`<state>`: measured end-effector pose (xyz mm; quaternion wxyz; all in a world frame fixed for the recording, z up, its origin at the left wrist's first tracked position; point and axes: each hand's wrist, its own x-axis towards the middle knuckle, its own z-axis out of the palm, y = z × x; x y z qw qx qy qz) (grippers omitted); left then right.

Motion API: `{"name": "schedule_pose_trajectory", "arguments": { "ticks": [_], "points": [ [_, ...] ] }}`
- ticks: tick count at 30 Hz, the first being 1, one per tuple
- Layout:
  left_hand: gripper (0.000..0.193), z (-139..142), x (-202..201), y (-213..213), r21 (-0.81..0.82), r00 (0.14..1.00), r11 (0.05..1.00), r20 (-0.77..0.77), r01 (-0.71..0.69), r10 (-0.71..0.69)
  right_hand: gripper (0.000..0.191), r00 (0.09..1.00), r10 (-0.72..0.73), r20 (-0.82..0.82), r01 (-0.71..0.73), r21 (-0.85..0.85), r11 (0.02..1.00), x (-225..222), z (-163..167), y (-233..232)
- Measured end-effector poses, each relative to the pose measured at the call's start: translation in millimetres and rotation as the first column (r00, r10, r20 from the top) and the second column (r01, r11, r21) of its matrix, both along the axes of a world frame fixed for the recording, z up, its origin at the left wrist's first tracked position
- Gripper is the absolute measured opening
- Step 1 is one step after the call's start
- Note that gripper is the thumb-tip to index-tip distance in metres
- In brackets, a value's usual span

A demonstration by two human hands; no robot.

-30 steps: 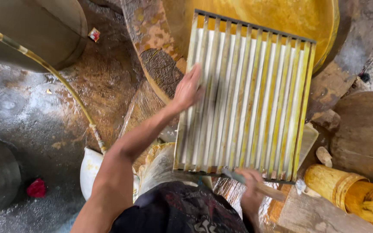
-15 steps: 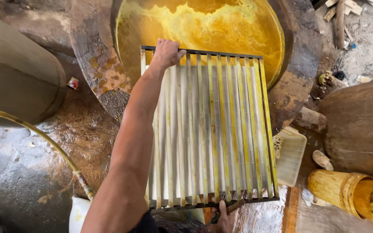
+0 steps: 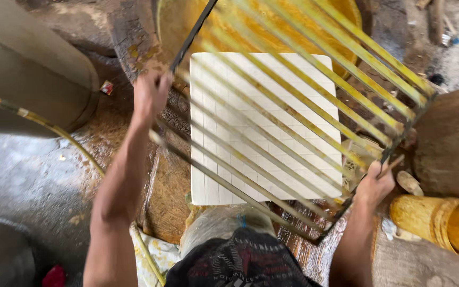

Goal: The person dips a rectangular frame into a vat of yellow pulp, lifts it to form a sheet, and places it on a stack. They then use a knife to trim the edges and a slatted tool to press the sheet. The process is repeated multiple times.

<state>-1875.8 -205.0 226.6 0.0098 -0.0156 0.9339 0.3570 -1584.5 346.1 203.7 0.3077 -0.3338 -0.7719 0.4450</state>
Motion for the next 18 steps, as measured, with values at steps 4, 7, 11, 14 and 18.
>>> {"name": "schedule_pose_trajectory", "arguments": {
  "ticks": [4,7,11,14,18],
  "points": [
    [0.034,-34,146,3,0.203,0.917,0.904,0.217,-0.377,0.334,0.035,0.966,0.118,0.228,-0.160,0.173,0.972,-58,-51,76],
    [0.032,-59,194,23,0.156,0.831,0.832,0.282,-0.532,0.479,0.040,0.935,0.337,0.108,-0.353,0.223,0.909,-98,-99,107],
    [0.029,-81,214,37,0.046,0.781,0.798,0.243,-0.601,0.575,0.038,0.871,0.308,0.382,-0.357,0.062,0.932,-130,-131,117],
    [0.034,-90,224,41,-0.003,0.757,0.774,0.211,-0.633,0.619,0.035,0.848,0.376,0.374,-0.411,0.014,0.912,-141,-134,113],
    [0.033,-90,236,46,0.012,0.766,0.771,0.131,-0.636,0.630,0.031,0.837,0.441,0.324,-0.463,-0.010,0.886,-149,-127,106]
  ]
}}
